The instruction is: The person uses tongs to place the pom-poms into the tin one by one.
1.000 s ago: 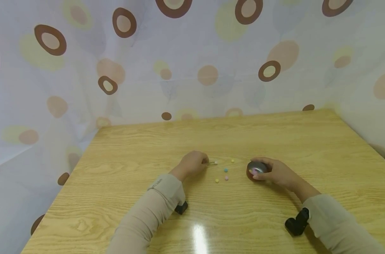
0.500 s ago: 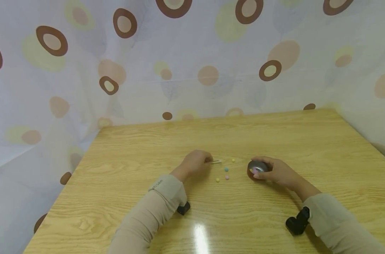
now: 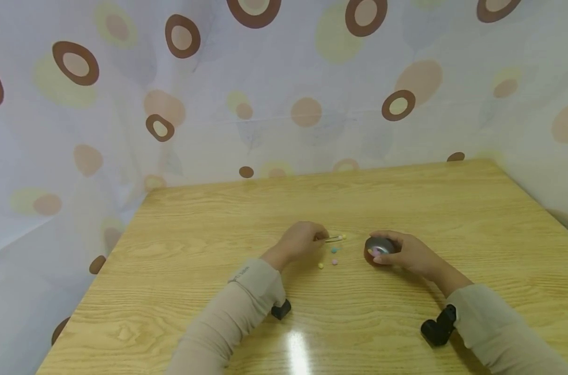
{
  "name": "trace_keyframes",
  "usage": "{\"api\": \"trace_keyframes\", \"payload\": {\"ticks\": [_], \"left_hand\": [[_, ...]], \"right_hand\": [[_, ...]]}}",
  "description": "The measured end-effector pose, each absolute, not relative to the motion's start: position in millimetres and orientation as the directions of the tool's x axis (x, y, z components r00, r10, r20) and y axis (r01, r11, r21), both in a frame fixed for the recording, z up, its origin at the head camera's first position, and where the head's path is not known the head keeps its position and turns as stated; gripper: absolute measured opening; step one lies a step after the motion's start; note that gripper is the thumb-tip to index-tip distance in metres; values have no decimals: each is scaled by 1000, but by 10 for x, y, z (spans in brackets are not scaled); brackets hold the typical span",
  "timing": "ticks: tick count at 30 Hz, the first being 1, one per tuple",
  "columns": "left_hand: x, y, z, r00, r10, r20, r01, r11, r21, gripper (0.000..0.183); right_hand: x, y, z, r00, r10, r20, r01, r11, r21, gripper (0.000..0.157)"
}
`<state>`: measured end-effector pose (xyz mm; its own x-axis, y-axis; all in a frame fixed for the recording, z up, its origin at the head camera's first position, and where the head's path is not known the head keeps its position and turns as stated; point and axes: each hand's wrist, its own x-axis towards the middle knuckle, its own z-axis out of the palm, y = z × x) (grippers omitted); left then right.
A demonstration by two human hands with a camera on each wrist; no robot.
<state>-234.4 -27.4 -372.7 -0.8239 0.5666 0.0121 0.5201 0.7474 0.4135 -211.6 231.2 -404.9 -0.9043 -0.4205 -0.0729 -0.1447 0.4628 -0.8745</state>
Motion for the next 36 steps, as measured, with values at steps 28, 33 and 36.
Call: {"api": "trace_keyframes", "payload": {"ticks": [28,33,36], "left_hand": [[-2409,239,-3715,-763,646,27,611,707,357,19],[-2423,278,-3714,-766,643,8,610,722,326,20],[-2428,294,-3709,-769,640,-3,605,729,320,20]], "right_hand": [[-2197,2326,-4037,-908,-409,-89,-138,493,-859,66],[-2193,2327,-4030,-908,-409,-93,-134,493,-860,66],[-2189,2331,-4032,-908,-410,-90,-137,491,-860,66]]}}
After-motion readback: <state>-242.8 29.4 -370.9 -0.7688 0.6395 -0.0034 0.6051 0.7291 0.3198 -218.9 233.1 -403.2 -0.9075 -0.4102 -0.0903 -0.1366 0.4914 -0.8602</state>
